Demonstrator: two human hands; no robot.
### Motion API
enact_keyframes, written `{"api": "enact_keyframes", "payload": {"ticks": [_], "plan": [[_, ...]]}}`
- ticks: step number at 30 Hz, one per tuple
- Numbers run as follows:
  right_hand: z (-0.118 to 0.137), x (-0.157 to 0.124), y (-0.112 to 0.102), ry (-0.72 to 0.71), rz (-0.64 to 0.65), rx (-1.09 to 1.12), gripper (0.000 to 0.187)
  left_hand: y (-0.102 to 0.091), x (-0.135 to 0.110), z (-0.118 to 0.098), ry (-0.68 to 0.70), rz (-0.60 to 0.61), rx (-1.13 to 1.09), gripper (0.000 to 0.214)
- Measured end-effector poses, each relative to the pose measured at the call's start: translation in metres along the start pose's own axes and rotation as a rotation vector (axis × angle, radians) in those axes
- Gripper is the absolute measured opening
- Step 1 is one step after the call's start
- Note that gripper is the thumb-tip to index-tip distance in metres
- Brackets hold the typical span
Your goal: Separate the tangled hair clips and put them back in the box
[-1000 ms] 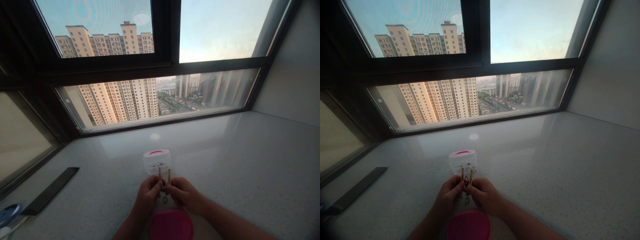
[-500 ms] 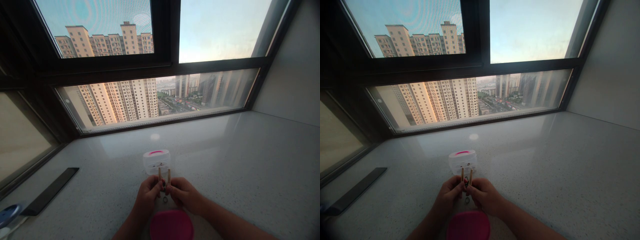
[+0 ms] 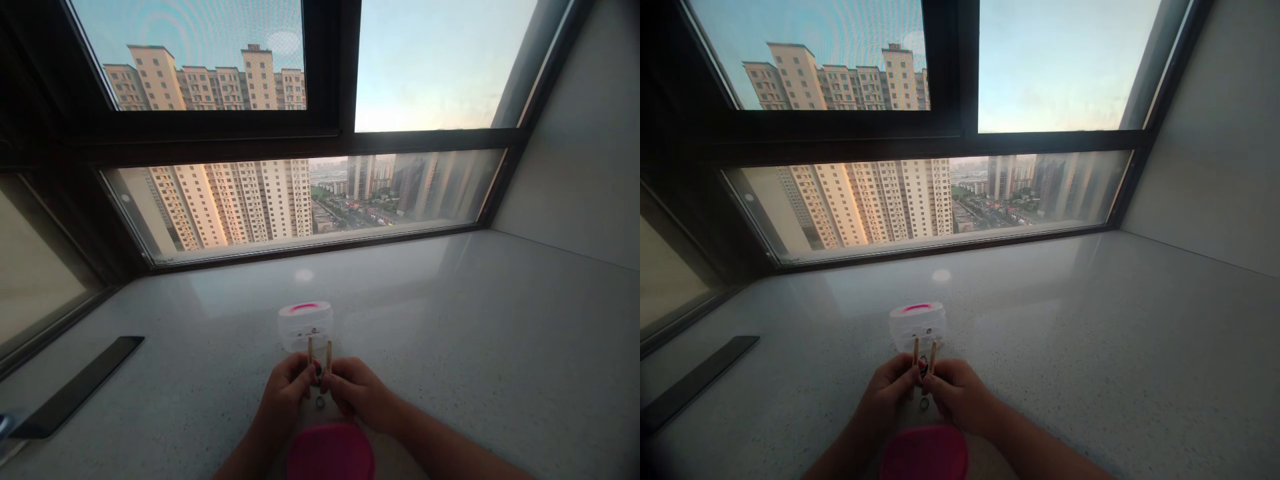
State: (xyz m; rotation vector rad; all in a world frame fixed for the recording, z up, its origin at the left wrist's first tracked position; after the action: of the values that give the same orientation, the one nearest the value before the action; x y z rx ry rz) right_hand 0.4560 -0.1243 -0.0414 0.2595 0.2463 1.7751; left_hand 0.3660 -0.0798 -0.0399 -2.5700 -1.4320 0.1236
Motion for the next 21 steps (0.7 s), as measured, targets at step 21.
{"api": "enact_keyframes", "payload": {"ticks": [21], "plan": [[0.0008, 0.0009, -0.001, 0.0, -0.009, -0.019, 0.036, -0.0002, -0.0012, -0.0031, -0.014, -0.007, 0.006, 0.025]]}}
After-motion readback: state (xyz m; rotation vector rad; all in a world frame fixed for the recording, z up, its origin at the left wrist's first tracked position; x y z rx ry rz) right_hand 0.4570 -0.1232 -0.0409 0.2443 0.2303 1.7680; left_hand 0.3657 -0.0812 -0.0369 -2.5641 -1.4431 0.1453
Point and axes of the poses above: each hand's wrist, its own x-axis towards the middle knuckle, its own y-axis out of the palm, z = x × y, the point moved 9 cm from there along x, towards the middle knuckle, and after that the axes turned 13 degrees about x, right-handed, at the moved point
